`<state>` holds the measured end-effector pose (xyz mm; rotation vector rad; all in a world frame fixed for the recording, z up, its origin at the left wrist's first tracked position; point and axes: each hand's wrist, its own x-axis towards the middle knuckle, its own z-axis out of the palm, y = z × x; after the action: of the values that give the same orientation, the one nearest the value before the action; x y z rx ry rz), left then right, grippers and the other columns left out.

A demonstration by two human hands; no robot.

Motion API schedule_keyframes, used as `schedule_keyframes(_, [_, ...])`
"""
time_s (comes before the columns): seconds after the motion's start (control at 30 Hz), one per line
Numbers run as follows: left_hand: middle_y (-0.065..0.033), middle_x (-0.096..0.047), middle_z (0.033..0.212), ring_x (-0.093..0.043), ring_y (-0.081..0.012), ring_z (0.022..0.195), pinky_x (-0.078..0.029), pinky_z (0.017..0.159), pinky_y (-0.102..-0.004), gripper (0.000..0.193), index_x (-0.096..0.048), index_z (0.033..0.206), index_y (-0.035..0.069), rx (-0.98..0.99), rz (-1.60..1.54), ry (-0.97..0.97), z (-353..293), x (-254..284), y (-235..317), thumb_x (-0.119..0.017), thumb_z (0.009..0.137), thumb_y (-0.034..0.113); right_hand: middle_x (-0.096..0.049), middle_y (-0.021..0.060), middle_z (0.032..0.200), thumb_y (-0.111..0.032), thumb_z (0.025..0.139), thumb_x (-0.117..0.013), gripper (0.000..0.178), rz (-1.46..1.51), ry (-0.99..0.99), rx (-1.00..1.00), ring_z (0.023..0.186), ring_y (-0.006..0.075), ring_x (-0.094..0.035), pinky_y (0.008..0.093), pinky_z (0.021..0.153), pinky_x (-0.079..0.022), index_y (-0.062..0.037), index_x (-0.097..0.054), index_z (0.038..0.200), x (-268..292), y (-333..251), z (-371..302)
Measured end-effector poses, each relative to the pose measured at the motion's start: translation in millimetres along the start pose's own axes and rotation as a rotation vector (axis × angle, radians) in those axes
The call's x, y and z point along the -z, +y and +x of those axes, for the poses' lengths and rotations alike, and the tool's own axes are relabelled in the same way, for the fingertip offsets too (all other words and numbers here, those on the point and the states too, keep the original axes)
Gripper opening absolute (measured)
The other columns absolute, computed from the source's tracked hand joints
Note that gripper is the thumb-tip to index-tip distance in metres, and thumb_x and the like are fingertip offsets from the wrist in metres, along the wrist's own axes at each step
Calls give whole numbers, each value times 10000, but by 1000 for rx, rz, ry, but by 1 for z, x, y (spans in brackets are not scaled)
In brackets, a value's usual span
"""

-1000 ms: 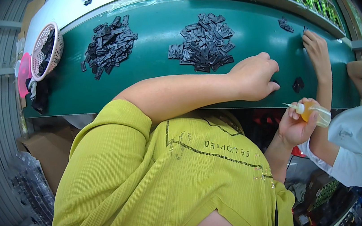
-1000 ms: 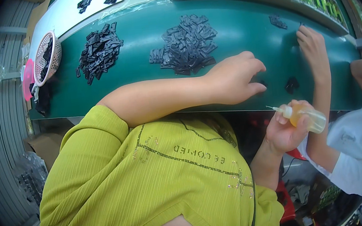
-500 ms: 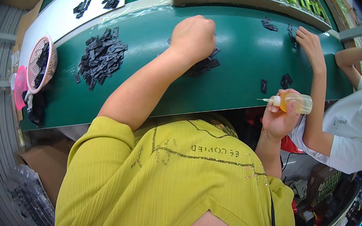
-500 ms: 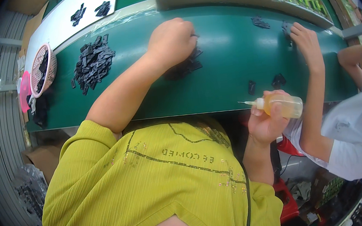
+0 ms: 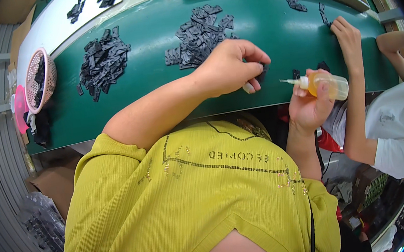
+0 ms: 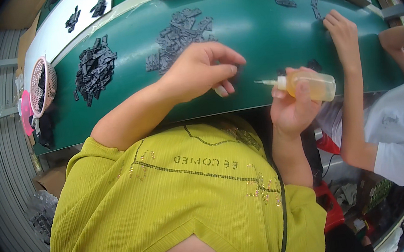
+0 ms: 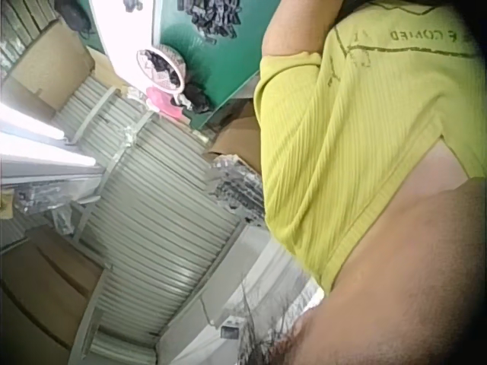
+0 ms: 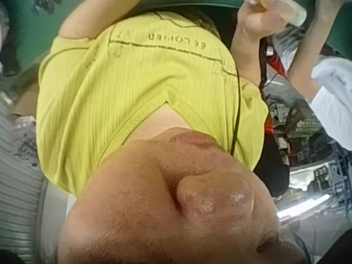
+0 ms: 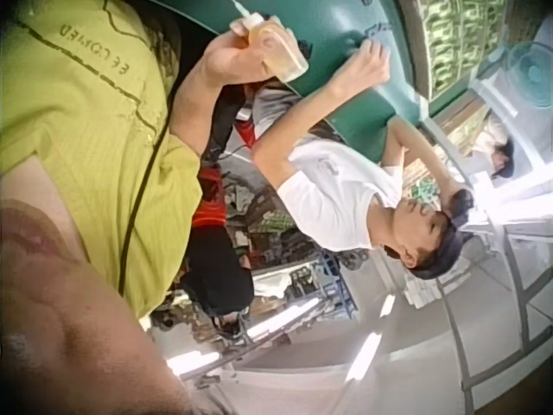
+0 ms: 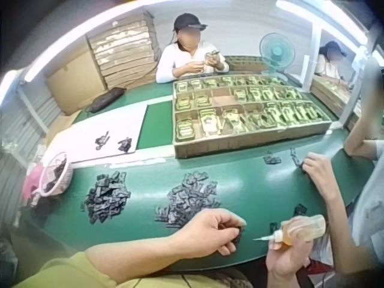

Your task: Applying glue to small black plastic pieces and sorting them on an assembly line.

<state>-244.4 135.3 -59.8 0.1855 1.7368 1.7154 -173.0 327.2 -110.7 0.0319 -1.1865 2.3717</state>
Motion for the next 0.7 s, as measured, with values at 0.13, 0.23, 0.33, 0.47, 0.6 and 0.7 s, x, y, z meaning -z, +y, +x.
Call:
schedule_keyframes(0.13, [-108,-629,880,-647,-153,651,-541,579,-253,216,-584,1042,-70,83,-5,-69,4,-6,-18,-585,852,32,-595,153,966,-72,854,-591,244,-85,15,87,701,192,-574,275,487,-461,-6,-517,1077,-2,12,-1])
schedule_keyframes(0.23, [-104,-633,873,-646,-152,649,-541,584,-254,215,-585,1033,-73,83,5,-73,7,-5,-20,-594,847,34,-583,155,943,-37,835,-618,235,-150,10,130,665,189,-574,268,482,-477,13,-517,1041,-10,14,-3])
schedule_keyframes(0.33, [-103,-634,857,-647,-152,652,-540,588,-256,220,-583,1032,-77,89,18,-88,6,-5,-19,-599,843,35,-574,144,927,-23,827,-627,210,-222,-67,151,622,174,-568,254,481,-474,11,-526,1009,-11,15,-3])
schedule_keyframes(0.47, [-101,-634,841,-644,-150,650,-539,589,-256,221,-581,1032,-77,84,33,-101,6,-5,-20,-601,840,31,-568,134,905,-23,828,-632,179,-281,-78,152,588,158,-560,238,485,-471,15,-532,971,-13,14,-5])
schedule_keyframes(0.6, [-92,-624,826,-638,-141,646,-537,590,-251,239,-570,1056,-67,54,42,-98,6,-5,-22,-603,837,24,-565,127,884,-30,832,-633,148,-283,-73,132,583,153,-557,234,487,-470,16,-542,940,-16,12,-4])
schedule_keyframes(0.7, [-86,-619,820,-635,-136,645,-535,588,-248,253,-563,1071,-61,46,66,-99,6,-6,-21,-604,835,20,-565,121,870,-29,833,-632,132,-288,-51,122,577,150,-553,237,487,-467,17,-547,923,-18,12,-5])
